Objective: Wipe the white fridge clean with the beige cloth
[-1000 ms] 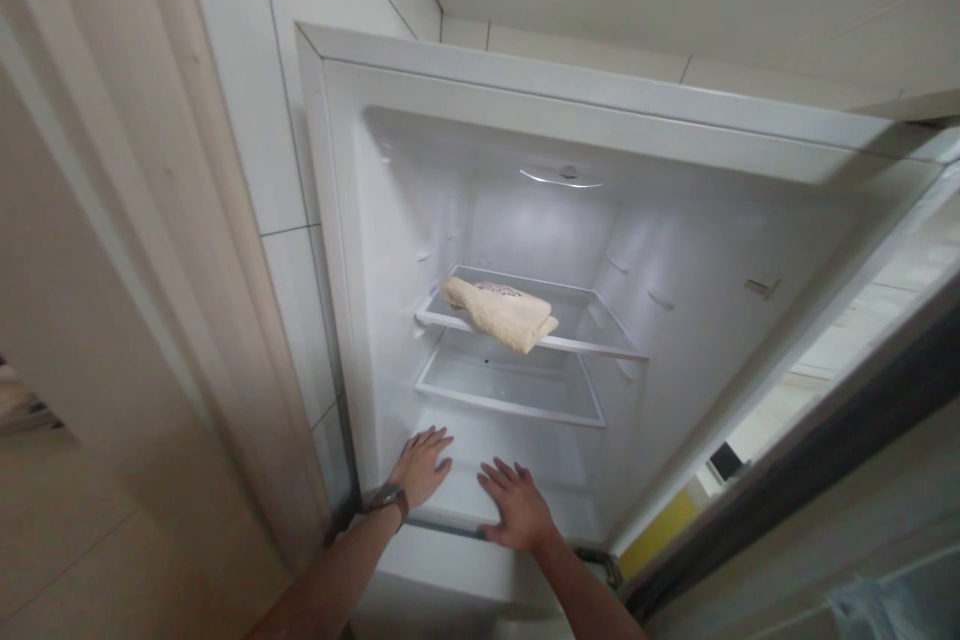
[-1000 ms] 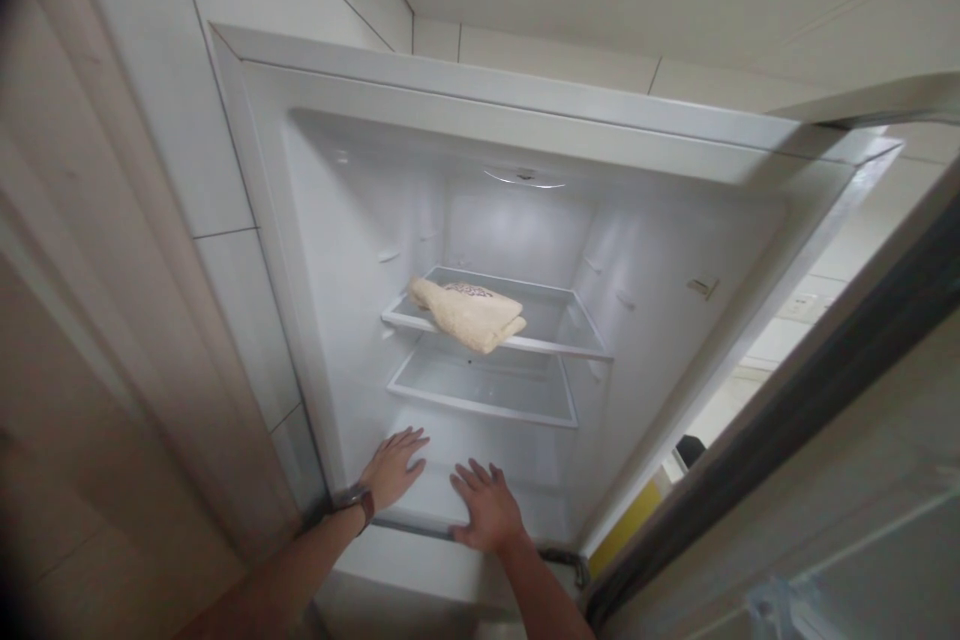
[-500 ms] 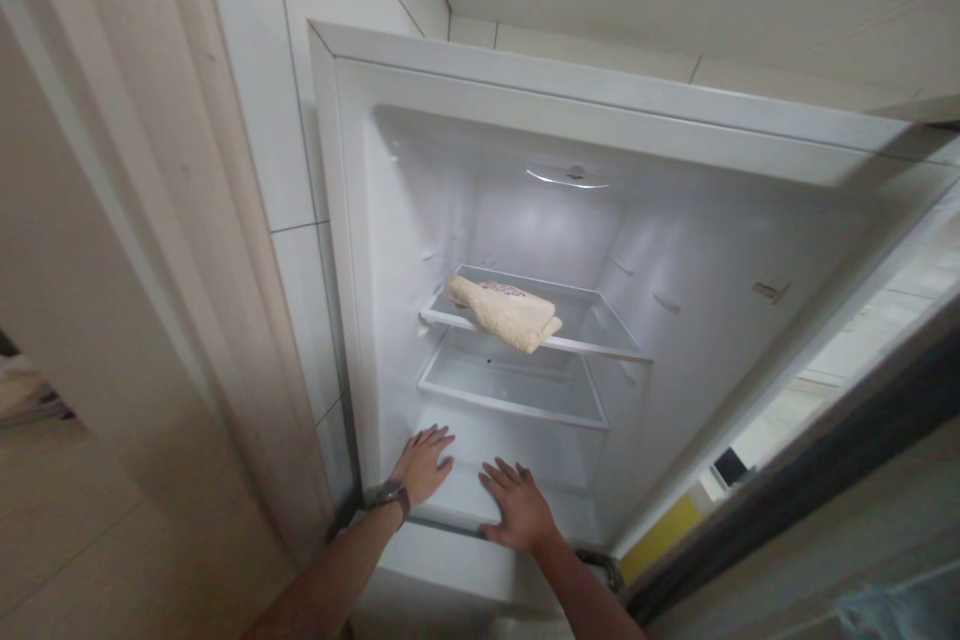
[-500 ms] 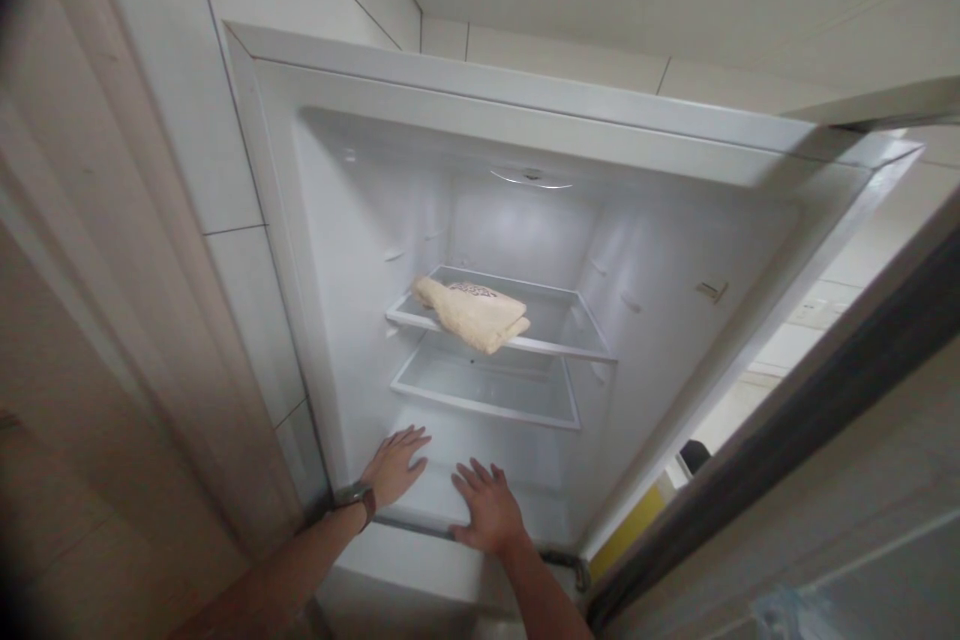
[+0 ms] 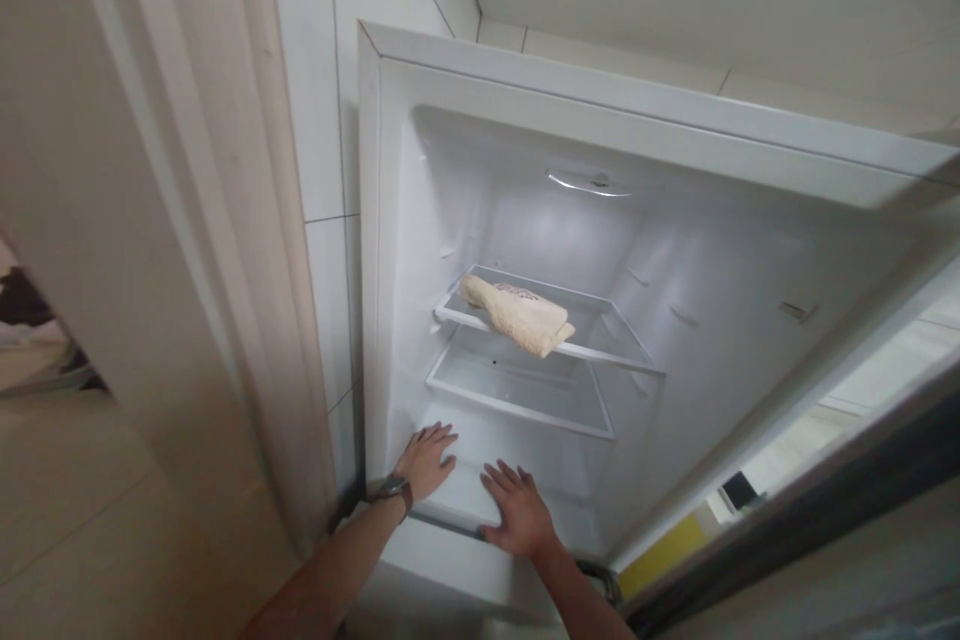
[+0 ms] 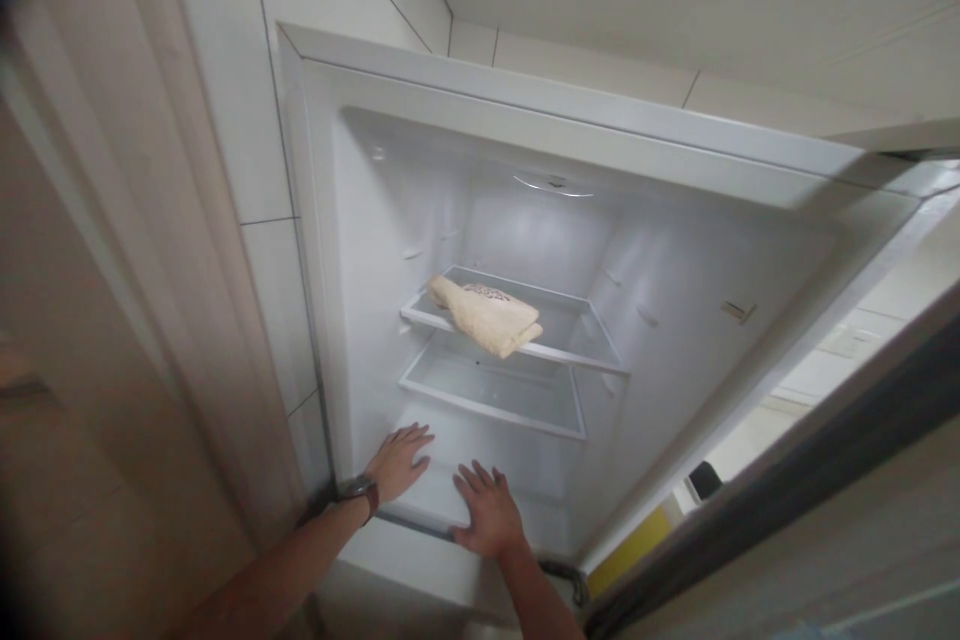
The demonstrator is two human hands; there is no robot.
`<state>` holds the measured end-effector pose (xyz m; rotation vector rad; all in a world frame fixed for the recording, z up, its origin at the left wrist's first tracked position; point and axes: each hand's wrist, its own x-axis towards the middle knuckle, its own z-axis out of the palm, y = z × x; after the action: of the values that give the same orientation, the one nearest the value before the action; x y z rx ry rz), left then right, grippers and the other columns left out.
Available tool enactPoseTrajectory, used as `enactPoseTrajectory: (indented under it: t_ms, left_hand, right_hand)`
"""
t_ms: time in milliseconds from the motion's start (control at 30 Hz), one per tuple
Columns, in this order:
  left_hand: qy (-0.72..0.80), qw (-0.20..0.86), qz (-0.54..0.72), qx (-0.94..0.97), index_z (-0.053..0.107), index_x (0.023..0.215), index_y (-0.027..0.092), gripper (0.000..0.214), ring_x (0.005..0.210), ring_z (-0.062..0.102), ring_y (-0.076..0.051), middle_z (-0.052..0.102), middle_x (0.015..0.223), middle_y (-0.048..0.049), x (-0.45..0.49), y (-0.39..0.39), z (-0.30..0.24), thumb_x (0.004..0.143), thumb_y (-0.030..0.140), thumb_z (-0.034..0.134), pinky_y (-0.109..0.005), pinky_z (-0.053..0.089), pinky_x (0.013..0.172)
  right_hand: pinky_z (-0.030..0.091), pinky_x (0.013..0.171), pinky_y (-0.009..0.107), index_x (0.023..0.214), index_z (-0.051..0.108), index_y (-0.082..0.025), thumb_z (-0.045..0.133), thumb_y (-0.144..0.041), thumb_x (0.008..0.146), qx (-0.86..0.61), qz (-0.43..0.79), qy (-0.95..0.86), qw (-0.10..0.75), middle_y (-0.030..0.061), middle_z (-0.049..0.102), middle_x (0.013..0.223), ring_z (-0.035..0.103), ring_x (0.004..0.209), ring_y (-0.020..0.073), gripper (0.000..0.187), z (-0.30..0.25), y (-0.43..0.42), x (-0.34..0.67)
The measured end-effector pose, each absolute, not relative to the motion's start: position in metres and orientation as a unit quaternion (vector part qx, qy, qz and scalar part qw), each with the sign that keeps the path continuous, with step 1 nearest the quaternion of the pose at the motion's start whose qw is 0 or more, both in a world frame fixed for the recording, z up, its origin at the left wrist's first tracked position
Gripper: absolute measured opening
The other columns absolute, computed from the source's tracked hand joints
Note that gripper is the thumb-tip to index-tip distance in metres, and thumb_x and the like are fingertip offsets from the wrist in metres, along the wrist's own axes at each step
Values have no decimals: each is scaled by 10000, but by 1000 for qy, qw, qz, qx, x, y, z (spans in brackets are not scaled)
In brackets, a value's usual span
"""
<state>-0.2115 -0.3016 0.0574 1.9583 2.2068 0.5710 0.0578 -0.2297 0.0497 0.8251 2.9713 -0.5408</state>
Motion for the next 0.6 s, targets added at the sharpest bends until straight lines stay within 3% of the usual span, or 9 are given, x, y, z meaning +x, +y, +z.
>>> enactPoseTrajectory:
  t_ms: [167,300,400,467,533,600]
  left_hand:
    - [732,74,192,649,630,1435,287,530,1529,378,-260,505,1600,-18,-210,-302,62,921,358,523,-476,275,1254]
    - [734,85,187,648,615,1449,286,547,1536,364,-264,493,1608,-15,-209,-302,62,914,361,524,-493,266,1256]
    - [731,80,189,650,613,1447,293,536,1539,359,-269,494,1608,-16,-210,-301,58,924,365,518,-500,256,1258]
    - [729,75,192,653,619,1438,291,526,1533,369,-268,503,1601,-21,-211,-300,56,928,364,518,-493,259,1257]
    - [728,74,192,654,624,1433,284,524,1526,380,-267,513,1592,-26,-211,-300,55,926,366,520,-484,268,1253]
    - [729,73,190,653,628,1429,283,523,1522,386,-270,513,1593,-25,-212,-299,55,925,368,518,-484,274,1248]
  right_hand:
    - [140,1264,603,1550,502,-299,807,-583,692,291,-209,933,-40,111,406,1650,287,1568,360,954,50,-232,56]
    - [402,1133,551,1138,767,-212,831,-583,663,371,-371,829,-193,135,720,1300,601,1301,381,606,77,-232,29]
    - [533,927,439,916,755,-179,767,-633,733,368,-492,692,-379,110,771,1009,702,1027,303,489,139,-232,-6]
    - [547,854,349,1025,739,-192,794,-635,722,350,-557,572,-490,84,771,1010,713,962,235,540,196,-234,-26]
    - [550,779,282,1093,715,-200,755,-652,775,301,-628,464,-547,78,772,1056,723,939,191,554,253,-235,-38]
    - [555,722,242,1016,709,-182,761,-611,800,272,-678,391,-559,80,778,996,730,888,167,483,298,-237,-44]
